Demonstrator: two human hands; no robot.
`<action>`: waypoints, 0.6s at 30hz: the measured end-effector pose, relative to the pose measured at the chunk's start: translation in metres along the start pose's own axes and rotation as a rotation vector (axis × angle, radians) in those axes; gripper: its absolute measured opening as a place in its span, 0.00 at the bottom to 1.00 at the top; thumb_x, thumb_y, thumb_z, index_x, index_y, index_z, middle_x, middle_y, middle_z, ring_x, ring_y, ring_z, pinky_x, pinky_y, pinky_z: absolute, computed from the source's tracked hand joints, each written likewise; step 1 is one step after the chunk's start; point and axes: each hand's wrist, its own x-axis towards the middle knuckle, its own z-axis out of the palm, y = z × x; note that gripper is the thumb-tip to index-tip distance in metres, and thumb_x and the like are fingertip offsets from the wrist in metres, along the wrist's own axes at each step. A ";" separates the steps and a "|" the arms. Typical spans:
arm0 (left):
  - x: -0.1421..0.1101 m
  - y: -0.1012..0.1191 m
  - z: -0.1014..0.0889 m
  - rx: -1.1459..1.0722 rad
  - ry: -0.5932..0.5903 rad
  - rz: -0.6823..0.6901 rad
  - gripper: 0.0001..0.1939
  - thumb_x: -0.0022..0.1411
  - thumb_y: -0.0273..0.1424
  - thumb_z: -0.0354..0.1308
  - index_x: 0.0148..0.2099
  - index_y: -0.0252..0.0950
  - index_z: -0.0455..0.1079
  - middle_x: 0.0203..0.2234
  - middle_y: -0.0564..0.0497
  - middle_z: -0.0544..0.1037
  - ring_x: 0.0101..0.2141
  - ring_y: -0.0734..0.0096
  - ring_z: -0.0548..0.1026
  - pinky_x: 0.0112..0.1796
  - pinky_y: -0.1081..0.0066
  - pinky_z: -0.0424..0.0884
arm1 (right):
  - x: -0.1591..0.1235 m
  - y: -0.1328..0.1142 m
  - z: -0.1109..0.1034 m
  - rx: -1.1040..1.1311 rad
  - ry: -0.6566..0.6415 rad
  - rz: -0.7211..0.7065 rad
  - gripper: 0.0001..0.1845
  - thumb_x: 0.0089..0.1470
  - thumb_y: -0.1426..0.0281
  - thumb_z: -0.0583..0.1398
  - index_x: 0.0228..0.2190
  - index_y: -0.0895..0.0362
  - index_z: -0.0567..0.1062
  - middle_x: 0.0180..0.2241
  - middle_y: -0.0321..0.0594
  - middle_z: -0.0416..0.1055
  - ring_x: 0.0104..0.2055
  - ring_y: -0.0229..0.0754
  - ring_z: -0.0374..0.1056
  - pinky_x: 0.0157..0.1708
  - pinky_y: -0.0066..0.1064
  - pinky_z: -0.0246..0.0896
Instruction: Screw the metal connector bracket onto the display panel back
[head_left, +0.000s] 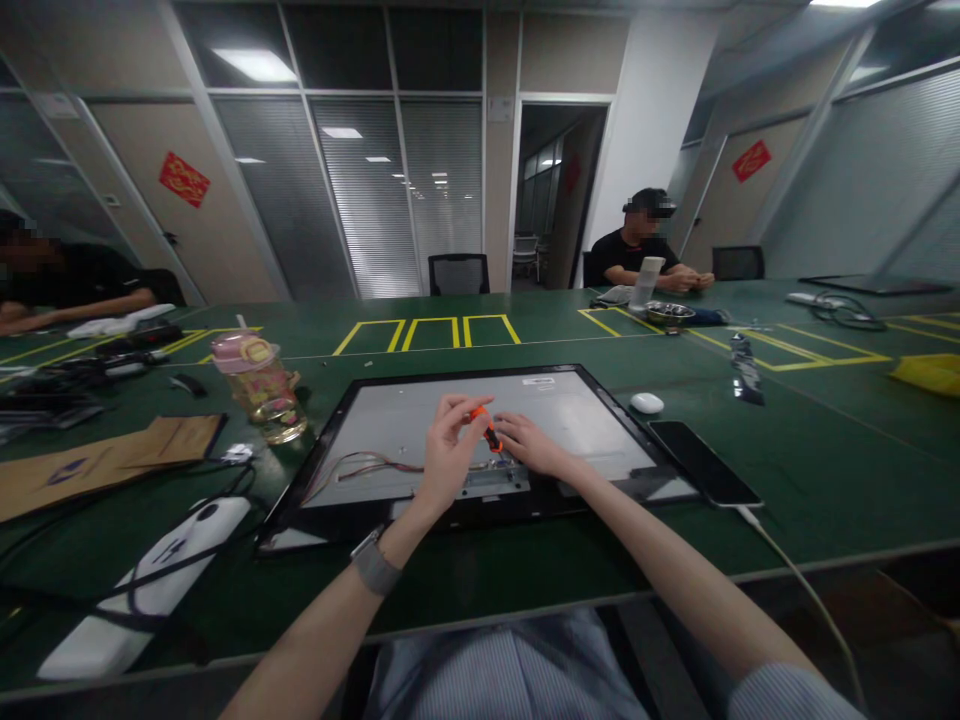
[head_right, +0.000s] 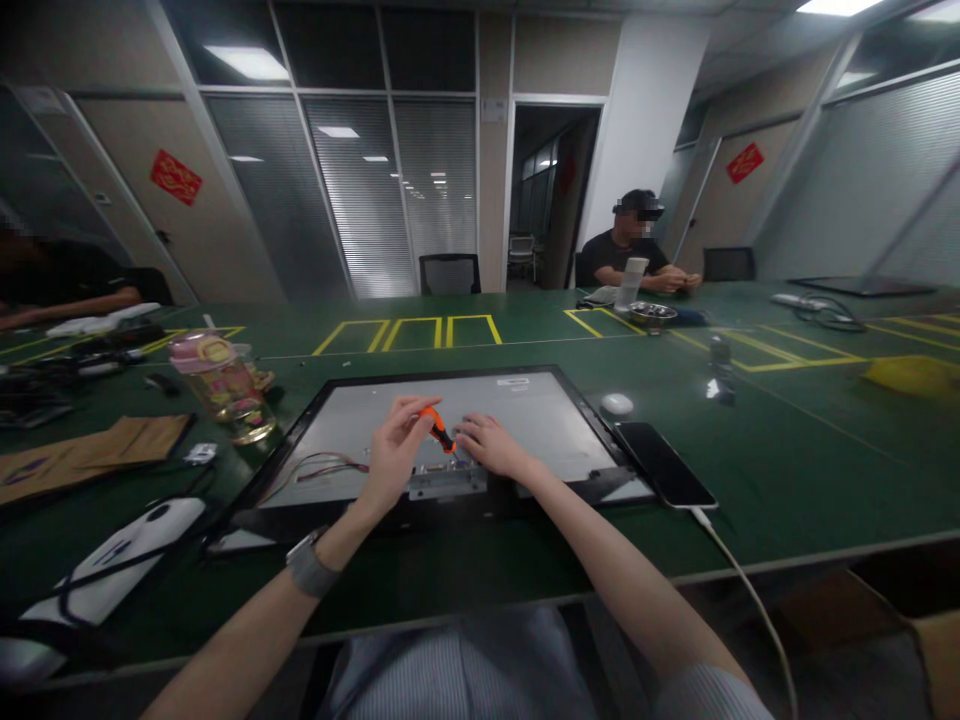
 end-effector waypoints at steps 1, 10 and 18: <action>-0.001 0.000 0.000 0.015 0.008 0.008 0.11 0.61 0.35 0.56 0.43 0.37 0.75 0.34 0.50 0.69 0.35 0.73 0.71 0.37 0.74 0.69 | 0.000 0.000 0.000 0.005 0.000 0.000 0.20 0.64 0.63 0.47 0.51 0.56 0.70 0.55 0.48 0.63 0.60 0.49 0.55 0.58 0.47 0.47; -0.003 0.005 0.000 -0.059 -0.086 -0.007 0.15 0.66 0.31 0.47 0.51 0.37 0.70 0.44 0.45 0.74 0.45 0.66 0.73 0.49 0.65 0.66 | 0.001 0.001 0.000 0.008 -0.008 -0.011 0.18 0.63 0.65 0.48 0.49 0.55 0.71 0.56 0.46 0.62 0.58 0.48 0.56 0.58 0.46 0.47; -0.001 0.004 0.001 -0.033 -0.090 -0.028 0.13 0.63 0.33 0.53 0.48 0.38 0.72 0.39 0.47 0.73 0.40 0.69 0.73 0.44 0.68 0.70 | 0.001 0.002 0.002 0.014 0.003 -0.013 0.19 0.63 0.65 0.47 0.52 0.53 0.68 0.56 0.46 0.62 0.60 0.48 0.55 0.58 0.47 0.47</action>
